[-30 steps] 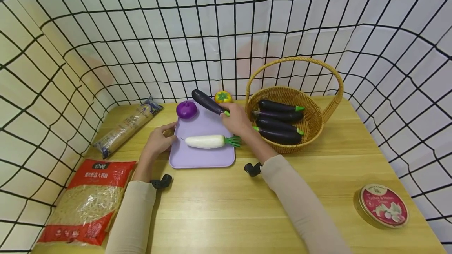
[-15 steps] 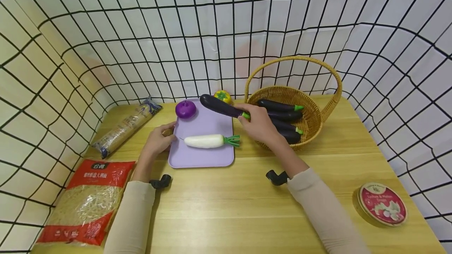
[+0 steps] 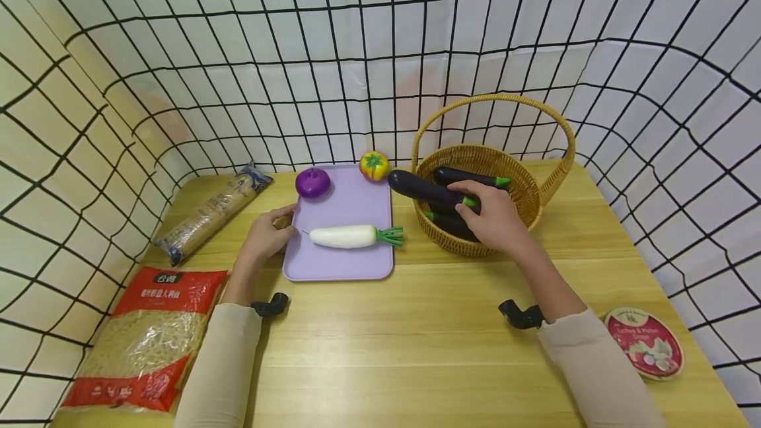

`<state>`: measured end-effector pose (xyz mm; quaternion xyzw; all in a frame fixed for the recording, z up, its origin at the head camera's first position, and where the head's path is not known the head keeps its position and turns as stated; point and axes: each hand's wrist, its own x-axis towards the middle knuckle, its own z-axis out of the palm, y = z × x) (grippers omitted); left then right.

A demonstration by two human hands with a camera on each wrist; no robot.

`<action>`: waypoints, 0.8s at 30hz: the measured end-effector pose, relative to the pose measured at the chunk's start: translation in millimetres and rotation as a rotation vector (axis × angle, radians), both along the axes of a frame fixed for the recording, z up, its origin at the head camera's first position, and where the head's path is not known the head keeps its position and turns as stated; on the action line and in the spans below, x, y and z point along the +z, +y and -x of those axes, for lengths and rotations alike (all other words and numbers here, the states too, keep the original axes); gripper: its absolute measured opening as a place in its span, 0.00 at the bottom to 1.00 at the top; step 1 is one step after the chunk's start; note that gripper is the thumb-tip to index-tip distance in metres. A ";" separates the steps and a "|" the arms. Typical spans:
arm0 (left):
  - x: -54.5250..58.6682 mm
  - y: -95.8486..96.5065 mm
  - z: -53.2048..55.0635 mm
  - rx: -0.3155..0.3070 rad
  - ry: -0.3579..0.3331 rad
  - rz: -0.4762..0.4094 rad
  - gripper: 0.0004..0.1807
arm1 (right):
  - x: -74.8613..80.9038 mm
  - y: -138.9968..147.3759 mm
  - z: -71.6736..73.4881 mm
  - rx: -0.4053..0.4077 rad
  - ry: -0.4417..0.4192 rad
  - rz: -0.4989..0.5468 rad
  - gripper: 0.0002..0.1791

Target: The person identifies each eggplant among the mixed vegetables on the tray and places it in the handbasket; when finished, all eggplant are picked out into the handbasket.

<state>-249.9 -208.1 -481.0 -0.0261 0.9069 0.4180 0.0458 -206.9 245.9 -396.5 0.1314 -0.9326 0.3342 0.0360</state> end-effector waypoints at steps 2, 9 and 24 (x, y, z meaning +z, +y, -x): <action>0.4 0.2 0.0 0.001 0.007 -0.007 0.36 | -0.9 12.0 -2.0 0.000 -0.006 0.003 0.22; 1.8 1.2 0.4 0.008 0.006 -0.020 0.36 | -4.8 49.8 -6.2 0.051 -0.027 -0.079 0.20; -2.0 0.6 -0.5 0.016 0.019 -0.005 0.35 | -15.2 70.0 -3.1 0.003 -0.071 -0.161 0.20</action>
